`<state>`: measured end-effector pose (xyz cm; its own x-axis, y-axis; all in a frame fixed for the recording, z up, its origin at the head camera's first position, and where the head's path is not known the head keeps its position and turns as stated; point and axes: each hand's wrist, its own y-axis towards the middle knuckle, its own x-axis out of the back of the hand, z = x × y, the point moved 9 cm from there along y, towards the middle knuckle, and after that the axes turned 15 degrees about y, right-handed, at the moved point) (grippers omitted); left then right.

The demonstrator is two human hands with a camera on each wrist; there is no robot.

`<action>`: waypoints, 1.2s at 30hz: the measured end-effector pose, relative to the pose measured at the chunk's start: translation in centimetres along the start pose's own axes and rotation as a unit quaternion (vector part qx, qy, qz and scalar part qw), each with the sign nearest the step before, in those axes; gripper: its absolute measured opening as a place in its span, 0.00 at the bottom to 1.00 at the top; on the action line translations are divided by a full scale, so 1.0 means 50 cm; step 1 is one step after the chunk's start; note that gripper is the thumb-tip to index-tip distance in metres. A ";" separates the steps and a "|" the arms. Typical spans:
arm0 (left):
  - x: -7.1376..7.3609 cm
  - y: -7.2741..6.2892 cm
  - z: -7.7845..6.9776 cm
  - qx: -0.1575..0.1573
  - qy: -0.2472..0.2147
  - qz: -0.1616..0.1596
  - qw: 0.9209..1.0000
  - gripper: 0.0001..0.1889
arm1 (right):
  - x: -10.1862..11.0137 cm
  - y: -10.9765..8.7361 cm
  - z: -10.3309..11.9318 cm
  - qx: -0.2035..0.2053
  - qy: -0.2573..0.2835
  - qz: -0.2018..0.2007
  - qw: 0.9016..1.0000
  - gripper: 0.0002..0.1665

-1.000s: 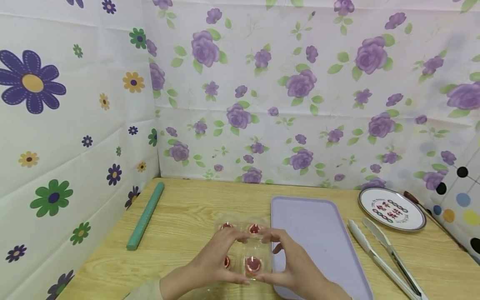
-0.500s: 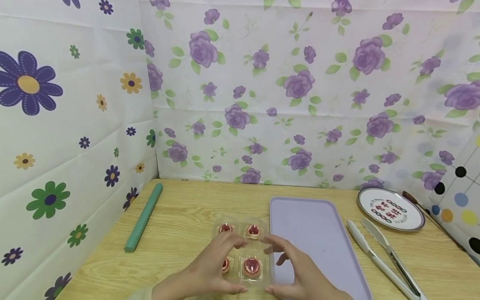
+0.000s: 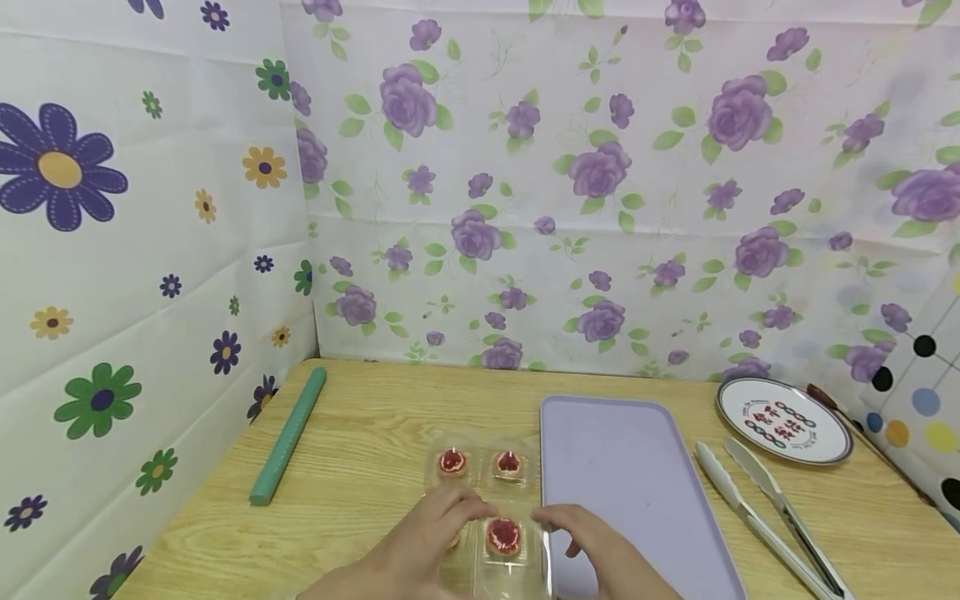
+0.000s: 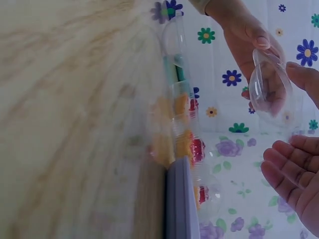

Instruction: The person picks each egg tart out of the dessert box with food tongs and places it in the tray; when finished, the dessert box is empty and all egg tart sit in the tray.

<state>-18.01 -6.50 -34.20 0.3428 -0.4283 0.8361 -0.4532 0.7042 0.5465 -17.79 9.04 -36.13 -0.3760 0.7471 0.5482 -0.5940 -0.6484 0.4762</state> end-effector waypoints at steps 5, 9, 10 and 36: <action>-0.021 -0.012 -0.010 -0.011 0.000 0.008 1.000 0.39 | -0.020 -0.017 -0.026 -0.021 0.017 0.038 0.999 0.38; -0.036 -0.021 -0.017 -0.022 0.016 0.001 1.000 0.33 | -0.032 -0.030 -0.043 -0.071 0.020 0.052 0.996 0.34; -0.040 -0.023 -0.018 -0.023 0.018 0.003 1.000 0.32 | -0.034 -0.033 -0.046 -0.085 0.020 0.055 0.995 0.34; -0.099 -0.073 -0.041 -0.104 0.091 -0.045 0.989 0.16 | -0.101 -0.060 -0.065 -0.038 -0.071 0.074 0.994 0.23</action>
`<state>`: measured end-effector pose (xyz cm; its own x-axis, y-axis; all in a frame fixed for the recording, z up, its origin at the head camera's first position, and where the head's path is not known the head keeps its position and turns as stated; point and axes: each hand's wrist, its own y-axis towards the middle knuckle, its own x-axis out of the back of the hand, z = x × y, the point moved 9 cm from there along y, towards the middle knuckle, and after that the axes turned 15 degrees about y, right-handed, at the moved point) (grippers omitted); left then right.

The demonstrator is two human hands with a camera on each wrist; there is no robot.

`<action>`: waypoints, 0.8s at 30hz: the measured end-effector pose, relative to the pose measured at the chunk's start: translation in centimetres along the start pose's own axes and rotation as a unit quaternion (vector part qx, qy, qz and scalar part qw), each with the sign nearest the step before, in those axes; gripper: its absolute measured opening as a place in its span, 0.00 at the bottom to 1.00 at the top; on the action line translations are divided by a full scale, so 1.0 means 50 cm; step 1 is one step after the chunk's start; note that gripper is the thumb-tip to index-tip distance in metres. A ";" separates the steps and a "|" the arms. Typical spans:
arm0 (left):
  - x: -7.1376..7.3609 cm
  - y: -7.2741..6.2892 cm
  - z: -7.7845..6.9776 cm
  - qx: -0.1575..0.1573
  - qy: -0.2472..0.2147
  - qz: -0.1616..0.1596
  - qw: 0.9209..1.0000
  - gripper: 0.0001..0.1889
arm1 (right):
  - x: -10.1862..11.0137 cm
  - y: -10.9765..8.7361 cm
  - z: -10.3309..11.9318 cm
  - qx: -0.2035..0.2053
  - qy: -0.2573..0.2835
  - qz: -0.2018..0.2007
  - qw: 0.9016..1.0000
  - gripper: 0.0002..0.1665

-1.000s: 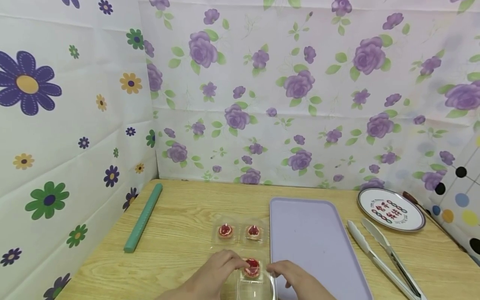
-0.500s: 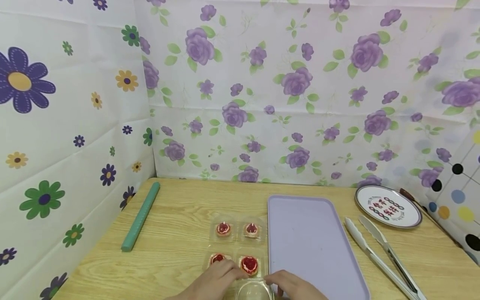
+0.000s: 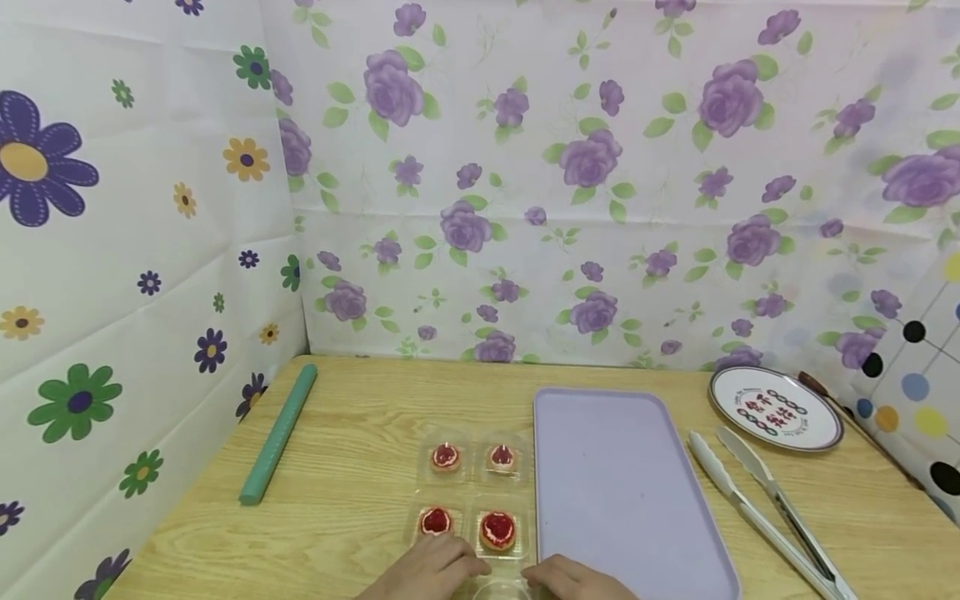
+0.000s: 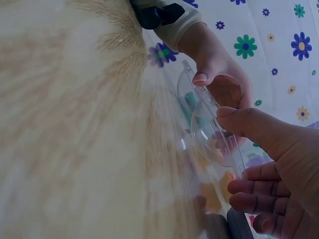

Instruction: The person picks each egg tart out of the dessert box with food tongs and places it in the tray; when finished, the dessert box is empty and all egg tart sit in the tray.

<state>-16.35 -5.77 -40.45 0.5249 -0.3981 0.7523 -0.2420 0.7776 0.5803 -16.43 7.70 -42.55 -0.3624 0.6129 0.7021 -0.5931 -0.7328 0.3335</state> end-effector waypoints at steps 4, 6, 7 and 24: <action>0.006 0.000 0.000 0.000 0.010 -0.010 1.000 0.16 | 0.002 -0.001 0.005 0.010 -0.019 -0.013 1.000 0.23; 0.008 0.002 0.000 0.003 0.015 -0.006 1.000 0.16 | 0.003 -0.001 0.005 0.002 -0.028 -0.016 0.999 0.23; 0.008 0.002 0.000 0.006 0.017 -0.001 1.000 0.16 | 0.003 -0.002 0.005 -0.002 -0.033 -0.017 0.999 0.23; 0.060 0.018 0.033 0.024 0.048 0.007 0.999 0.32 | 0.043 0.010 0.009 -0.019 -0.107 0.024 0.994 0.31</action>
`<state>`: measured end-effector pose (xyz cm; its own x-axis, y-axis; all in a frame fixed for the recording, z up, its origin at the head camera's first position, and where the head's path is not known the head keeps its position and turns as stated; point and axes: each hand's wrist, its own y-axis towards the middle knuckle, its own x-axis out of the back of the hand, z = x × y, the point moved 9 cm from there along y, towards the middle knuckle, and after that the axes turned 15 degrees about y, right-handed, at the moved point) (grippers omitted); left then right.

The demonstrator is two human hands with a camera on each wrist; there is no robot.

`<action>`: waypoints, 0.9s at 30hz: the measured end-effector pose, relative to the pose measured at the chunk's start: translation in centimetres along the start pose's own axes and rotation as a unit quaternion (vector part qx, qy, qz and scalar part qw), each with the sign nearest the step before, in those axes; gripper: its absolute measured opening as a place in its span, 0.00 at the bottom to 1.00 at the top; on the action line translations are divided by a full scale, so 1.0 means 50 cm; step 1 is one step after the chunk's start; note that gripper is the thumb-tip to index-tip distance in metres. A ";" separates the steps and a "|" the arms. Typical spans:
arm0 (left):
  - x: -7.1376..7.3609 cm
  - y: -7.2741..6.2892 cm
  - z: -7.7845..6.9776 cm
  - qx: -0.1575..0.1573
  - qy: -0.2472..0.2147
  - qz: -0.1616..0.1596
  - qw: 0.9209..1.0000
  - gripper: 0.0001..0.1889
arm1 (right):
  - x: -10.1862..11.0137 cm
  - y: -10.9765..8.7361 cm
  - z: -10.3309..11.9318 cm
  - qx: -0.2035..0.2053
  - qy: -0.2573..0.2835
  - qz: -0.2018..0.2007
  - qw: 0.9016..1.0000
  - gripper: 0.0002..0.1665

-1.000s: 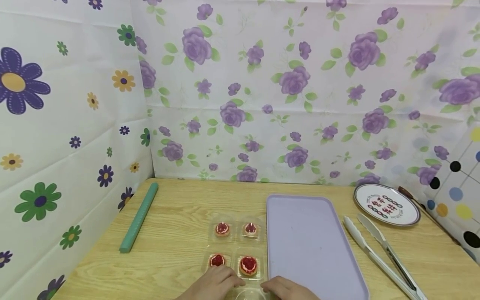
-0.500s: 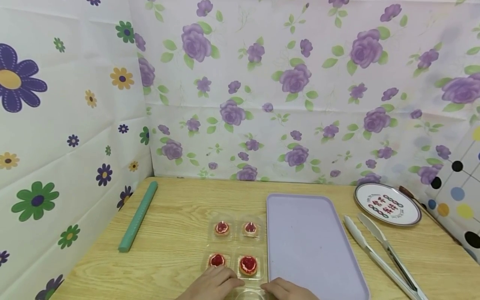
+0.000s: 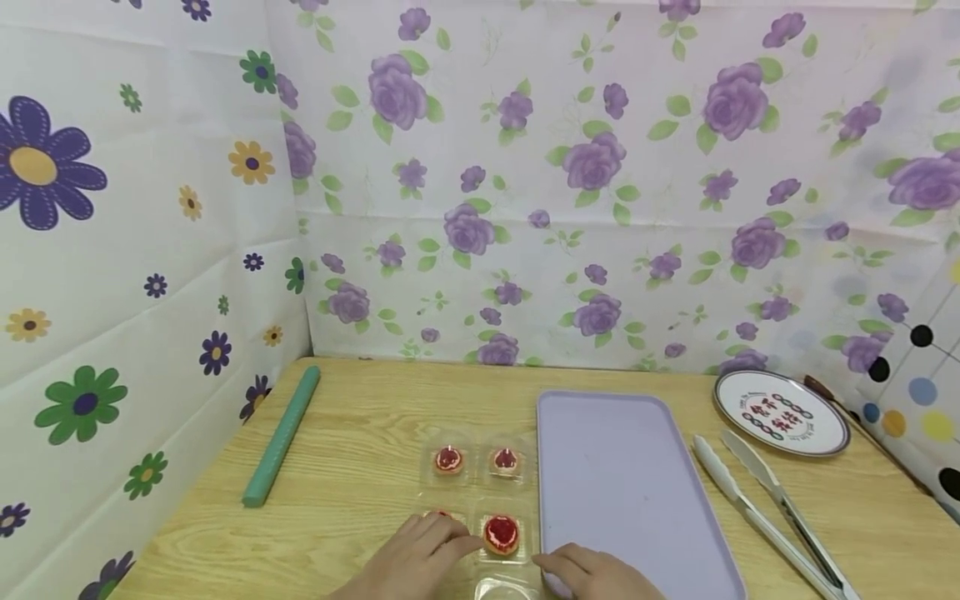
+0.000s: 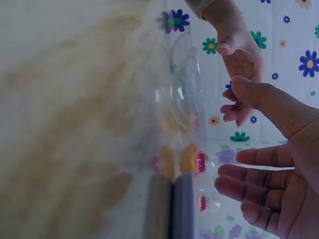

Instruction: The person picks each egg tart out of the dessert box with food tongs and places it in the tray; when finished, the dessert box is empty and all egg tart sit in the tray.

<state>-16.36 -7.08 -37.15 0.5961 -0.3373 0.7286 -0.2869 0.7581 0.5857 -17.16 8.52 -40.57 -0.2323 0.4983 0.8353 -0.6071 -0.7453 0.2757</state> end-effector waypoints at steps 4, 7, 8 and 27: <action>0.014 0.008 0.021 0.014 -0.010 0.026 1.000 0.39 | 0.024 0.009 0.009 -0.001 -0.024 0.001 1.000 0.34; 0.020 0.014 0.041 0.031 -0.024 0.055 0.998 0.42 | 0.050 0.018 0.024 0.002 -0.036 -0.001 0.999 0.37; 0.020 0.015 0.048 0.039 -0.030 0.068 0.997 0.42 | 0.057 0.022 0.025 -0.010 -0.035 0.005 0.999 0.38; -0.019 0.011 0.200 0.165 -0.104 0.147 0.970 0.38 | 0.150 0.110 0.056 -0.002 -0.091 -0.009 0.996 0.37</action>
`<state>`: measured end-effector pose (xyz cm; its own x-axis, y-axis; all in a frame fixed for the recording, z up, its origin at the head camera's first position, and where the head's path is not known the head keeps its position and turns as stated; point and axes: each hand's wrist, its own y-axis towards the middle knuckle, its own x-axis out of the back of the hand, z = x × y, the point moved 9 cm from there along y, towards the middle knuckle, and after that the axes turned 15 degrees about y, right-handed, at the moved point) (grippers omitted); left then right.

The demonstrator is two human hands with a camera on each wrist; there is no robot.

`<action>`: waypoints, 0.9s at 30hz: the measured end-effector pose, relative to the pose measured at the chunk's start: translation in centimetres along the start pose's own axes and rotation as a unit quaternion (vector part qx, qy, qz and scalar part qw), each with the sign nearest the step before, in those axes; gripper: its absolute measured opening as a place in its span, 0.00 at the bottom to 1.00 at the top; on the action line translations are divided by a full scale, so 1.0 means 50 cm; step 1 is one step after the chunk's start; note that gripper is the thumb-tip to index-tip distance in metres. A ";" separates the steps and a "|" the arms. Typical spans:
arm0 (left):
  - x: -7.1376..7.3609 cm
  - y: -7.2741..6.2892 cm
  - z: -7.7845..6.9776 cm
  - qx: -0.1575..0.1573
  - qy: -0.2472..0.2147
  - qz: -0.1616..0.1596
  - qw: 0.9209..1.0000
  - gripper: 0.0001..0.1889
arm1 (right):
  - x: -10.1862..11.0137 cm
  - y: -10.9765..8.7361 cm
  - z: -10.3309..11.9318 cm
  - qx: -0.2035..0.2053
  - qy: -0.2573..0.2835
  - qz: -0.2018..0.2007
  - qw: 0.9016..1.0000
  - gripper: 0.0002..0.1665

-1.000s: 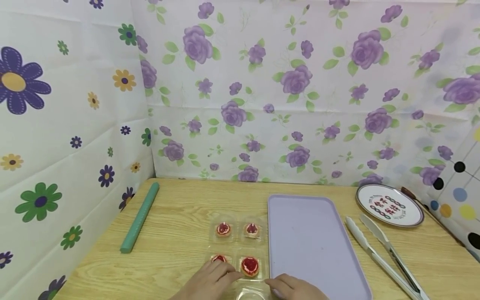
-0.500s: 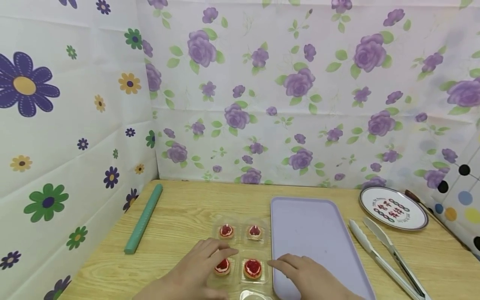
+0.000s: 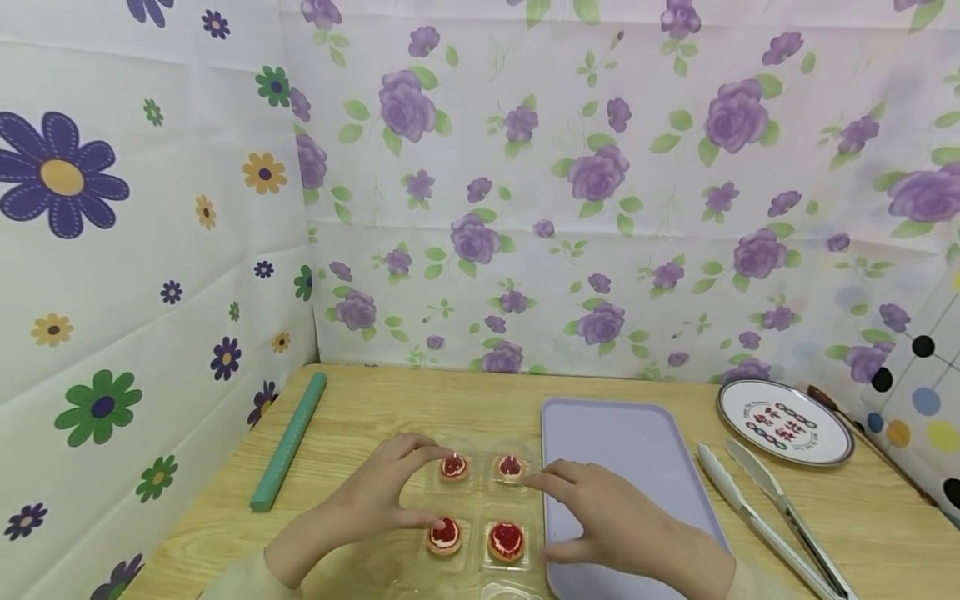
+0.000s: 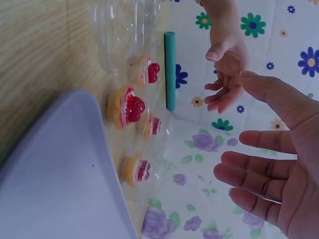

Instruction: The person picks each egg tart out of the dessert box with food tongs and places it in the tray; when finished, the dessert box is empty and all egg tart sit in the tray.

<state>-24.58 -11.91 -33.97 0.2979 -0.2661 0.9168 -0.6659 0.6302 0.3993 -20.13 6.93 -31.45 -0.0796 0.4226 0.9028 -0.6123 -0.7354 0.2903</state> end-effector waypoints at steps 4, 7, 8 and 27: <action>-0.012 0.008 0.029 0.020 -0.012 -0.002 1.000 0.38 | 0.005 0.025 -0.013 -0.021 0.002 0.017 1.000 0.36; -0.023 0.015 0.052 0.035 -0.017 -0.001 0.999 0.38 | 0.006 0.047 -0.025 -0.030 0.013 0.023 0.999 0.36; -0.028 0.017 0.060 0.043 -0.024 0.002 0.999 0.38 | 0.005 0.054 -0.029 -0.033 0.018 0.026 0.999 0.36; -0.177 0.015 0.186 0.146 -0.196 0.090 0.966 0.42 | -0.056 0.201 -0.083 -0.095 0.035 0.088 0.991 0.38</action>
<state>-34.08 -15.89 -41.68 -0.0839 -0.4625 0.8826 -0.8642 0.4747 0.1666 -29.30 0.57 -32.36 -0.2478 0.3375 0.9081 -0.7204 -0.6909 0.0602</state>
